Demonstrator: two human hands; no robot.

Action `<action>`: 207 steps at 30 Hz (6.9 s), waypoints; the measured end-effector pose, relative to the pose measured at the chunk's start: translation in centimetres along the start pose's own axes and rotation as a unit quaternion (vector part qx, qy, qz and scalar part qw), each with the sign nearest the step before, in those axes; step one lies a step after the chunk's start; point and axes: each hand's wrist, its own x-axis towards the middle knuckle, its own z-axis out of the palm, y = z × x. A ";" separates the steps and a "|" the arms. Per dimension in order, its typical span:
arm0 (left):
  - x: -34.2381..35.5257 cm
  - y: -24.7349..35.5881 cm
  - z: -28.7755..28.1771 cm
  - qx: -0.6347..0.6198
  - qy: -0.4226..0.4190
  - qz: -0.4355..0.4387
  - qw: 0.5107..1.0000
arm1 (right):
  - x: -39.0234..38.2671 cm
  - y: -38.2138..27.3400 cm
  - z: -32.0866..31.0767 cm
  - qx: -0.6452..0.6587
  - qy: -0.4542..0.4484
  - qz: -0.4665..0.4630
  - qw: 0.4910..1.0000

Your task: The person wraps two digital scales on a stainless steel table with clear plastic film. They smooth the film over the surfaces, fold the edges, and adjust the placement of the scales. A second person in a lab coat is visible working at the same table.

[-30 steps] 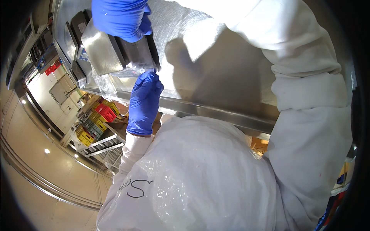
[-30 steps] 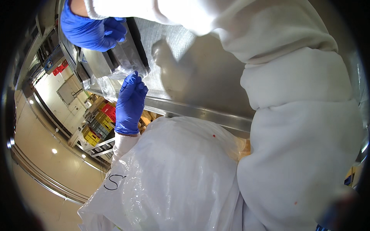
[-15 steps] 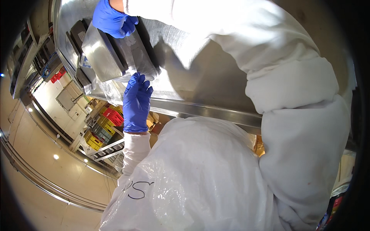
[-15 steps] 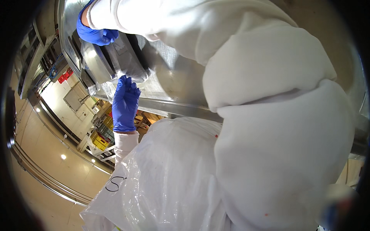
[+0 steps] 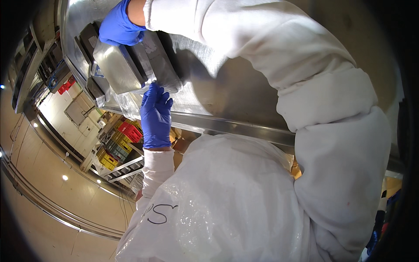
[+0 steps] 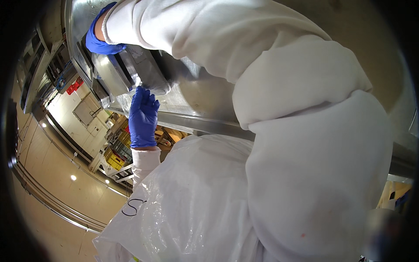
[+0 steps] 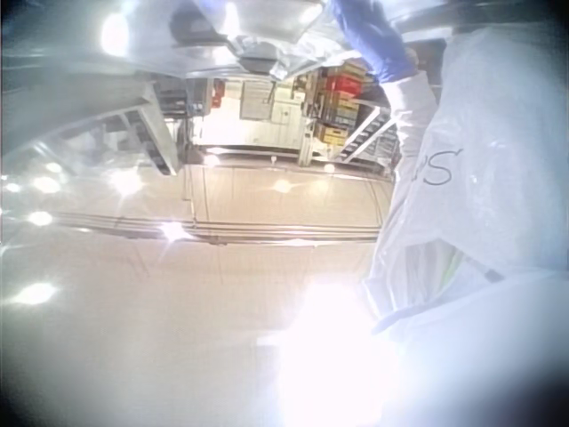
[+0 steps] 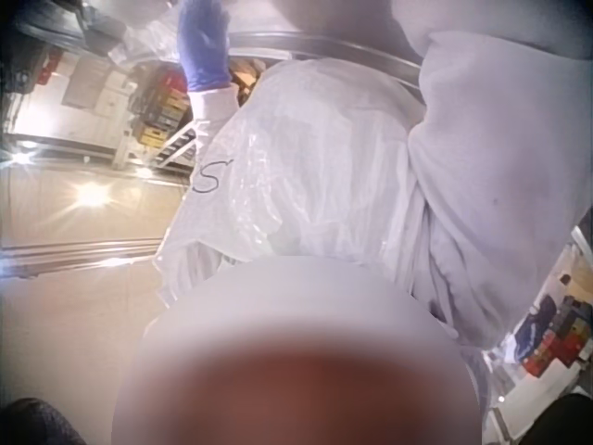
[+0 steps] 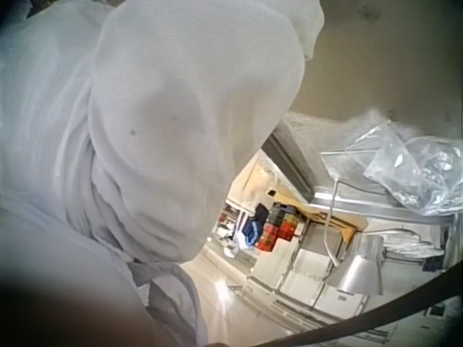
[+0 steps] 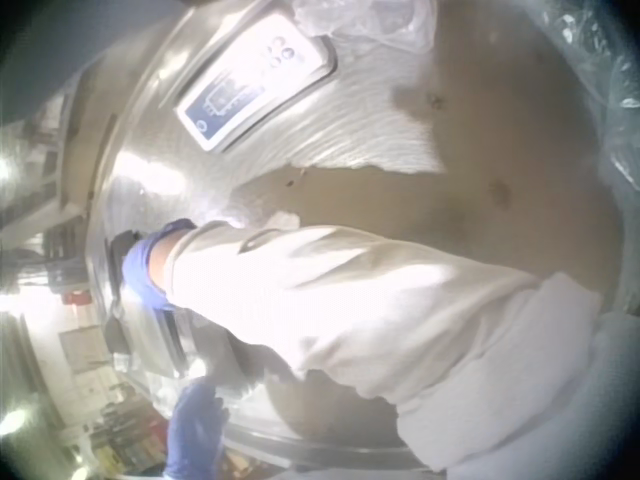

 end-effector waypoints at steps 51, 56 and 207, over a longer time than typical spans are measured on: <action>2.3 2.6 7.5 -0.169 -0.214 -0.019 0.962 | -17.5 0.7 -0.3 0.200 0.040 -0.011 0.979; 4.4 2.7 7.0 -0.333 -0.165 -0.086 0.924 | -13.6 0.9 -0.9 0.181 0.046 -0.010 0.982; -29.0 -18.9 12.3 0.334 -0.450 0.375 0.738 | -59.2 -34.4 32.7 0.284 0.820 0.390 0.309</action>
